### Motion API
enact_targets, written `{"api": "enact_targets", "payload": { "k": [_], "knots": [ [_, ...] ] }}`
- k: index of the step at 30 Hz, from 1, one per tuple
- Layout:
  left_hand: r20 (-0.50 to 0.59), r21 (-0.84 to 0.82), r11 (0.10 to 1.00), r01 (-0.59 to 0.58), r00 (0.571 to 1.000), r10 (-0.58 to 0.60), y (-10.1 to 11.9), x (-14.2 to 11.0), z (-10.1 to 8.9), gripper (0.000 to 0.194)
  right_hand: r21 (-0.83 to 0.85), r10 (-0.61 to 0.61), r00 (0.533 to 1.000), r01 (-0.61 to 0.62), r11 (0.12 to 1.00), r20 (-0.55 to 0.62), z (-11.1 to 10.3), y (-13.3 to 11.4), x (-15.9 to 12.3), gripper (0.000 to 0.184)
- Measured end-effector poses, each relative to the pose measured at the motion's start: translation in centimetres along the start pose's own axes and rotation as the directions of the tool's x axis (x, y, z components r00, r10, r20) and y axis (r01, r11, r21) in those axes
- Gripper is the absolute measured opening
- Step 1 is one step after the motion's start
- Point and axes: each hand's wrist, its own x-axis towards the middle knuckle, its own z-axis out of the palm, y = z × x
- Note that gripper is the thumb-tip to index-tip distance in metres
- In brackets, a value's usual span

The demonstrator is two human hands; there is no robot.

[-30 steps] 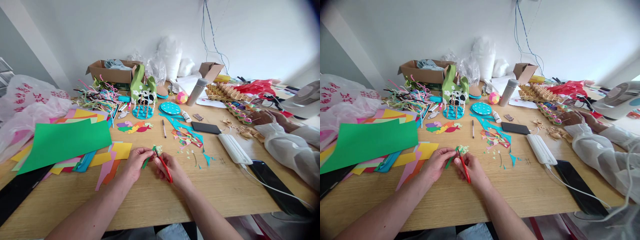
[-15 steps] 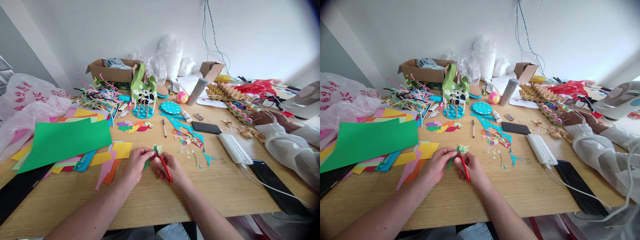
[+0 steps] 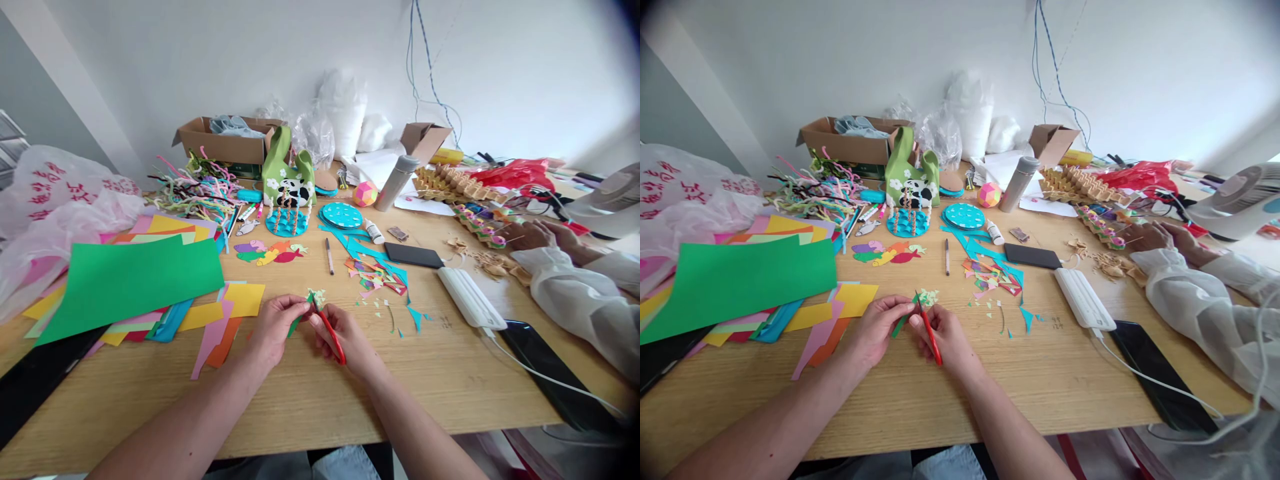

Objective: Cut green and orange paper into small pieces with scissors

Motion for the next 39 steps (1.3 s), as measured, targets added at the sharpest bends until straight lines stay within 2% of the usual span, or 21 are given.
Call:
{"api": "enact_targets", "payload": {
  "k": [23, 32, 39],
  "knots": [
    [-0.007, 0.028, 0.999, 0.029, 1.000, -0.029, 0.1, 0.0, -0.1, 0.016, 0.028, -0.019, 1.000, 0.019, 0.999, -0.006, -0.1, 0.8, 0.2, 0.050],
    [0.023, 0.042, 0.999, 0.033, 0.999, -0.034, 0.1, 0.1, -0.2, 0.017, 0.045, 0.008, 0.999, -0.006, 0.999, -0.039, -0.1, 0.5, 0.1, 0.050],
    [0.076, 0.066, 0.996, 0.066, 0.995, -0.071, 0.5, 0.8, -1.2, 0.018, 0.024, 0.025, 0.999, -0.024, 0.999, -0.030, -0.3, -0.1, -0.2, 0.050]
  ]
}}
